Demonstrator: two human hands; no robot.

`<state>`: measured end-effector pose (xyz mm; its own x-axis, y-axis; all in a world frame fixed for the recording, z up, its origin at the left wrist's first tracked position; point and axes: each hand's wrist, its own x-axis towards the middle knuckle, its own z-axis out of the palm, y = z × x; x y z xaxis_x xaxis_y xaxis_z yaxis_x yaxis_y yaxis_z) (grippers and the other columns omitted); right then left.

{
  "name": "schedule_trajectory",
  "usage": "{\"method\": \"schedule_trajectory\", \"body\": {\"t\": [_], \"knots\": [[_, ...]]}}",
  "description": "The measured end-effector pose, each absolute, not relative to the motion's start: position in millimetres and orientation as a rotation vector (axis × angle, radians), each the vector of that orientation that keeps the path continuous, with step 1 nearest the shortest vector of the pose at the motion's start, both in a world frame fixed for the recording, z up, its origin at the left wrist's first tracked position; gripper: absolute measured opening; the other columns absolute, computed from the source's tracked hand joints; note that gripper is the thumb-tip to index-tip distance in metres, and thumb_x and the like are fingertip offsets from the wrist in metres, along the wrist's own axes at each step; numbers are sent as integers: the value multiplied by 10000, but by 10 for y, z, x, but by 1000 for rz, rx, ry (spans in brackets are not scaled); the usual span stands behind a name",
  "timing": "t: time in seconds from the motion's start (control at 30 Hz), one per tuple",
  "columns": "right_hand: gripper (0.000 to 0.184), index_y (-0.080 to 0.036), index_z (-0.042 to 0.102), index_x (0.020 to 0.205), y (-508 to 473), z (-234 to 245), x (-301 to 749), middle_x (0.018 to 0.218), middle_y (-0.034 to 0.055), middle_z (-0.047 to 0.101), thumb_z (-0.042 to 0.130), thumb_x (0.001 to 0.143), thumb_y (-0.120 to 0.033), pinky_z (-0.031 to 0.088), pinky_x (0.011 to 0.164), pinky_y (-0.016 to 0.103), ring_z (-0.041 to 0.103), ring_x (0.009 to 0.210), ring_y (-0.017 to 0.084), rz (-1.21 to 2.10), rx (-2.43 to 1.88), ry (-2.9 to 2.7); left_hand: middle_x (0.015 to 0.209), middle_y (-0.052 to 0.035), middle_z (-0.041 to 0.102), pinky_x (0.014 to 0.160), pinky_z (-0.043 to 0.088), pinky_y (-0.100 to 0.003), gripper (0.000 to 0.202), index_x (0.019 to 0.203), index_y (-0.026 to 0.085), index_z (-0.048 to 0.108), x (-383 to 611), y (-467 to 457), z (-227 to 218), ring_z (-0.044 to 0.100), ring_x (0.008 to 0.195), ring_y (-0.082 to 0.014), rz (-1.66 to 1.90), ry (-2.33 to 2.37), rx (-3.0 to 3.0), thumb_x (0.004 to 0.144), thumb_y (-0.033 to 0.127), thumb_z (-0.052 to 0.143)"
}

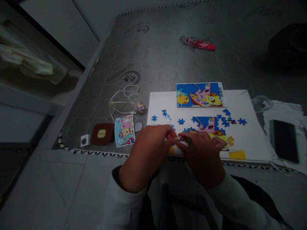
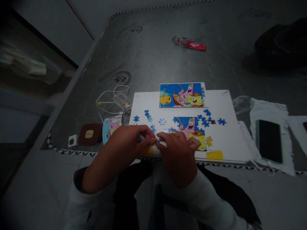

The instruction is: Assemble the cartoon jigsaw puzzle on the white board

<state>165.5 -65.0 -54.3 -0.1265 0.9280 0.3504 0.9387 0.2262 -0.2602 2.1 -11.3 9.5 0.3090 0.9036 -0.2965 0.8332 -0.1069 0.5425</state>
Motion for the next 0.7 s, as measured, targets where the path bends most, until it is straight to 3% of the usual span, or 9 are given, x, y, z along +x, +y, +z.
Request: {"method": "schedule_trajectory", "body": {"t": [0.1,0.27,0.53,0.7], "knots": [[226,-240,681,1075,-652,-533,1691,999,49,719,590,961,-413,233,796,407,598,967,246,3,-1709,-2059,850,49,765,684,379,-305,93,870,276,752,2,-104,108,678,801,-180,123,1577,1960,886,298,663],[226,-278,708,1035,-675,-489,1727,1068,31,708,671,900,-457,221,804,418,588,1006,260,-1,-1662,-2094,885,22,769,716,406,-305,123,909,249,753,-67,-97,161,682,824,-185,123,1608,1946,898,311,648],[128,-253,674,926,-649,-459,1657,1016,17,724,656,924,-380,217,798,412,587,960,244,107,-1670,-2066,828,57,754,718,413,-289,80,880,266,755,-116,-95,185,671,783,-154,65,1565,1896,878,287,678],[109,-273,660,870,-667,-485,1635,793,-40,713,620,954,-331,212,744,386,594,790,194,135,-1651,-2049,865,56,767,739,434,-285,88,895,264,759,-116,-102,250,683,814,-157,73,1577,1871,881,277,674]]}}
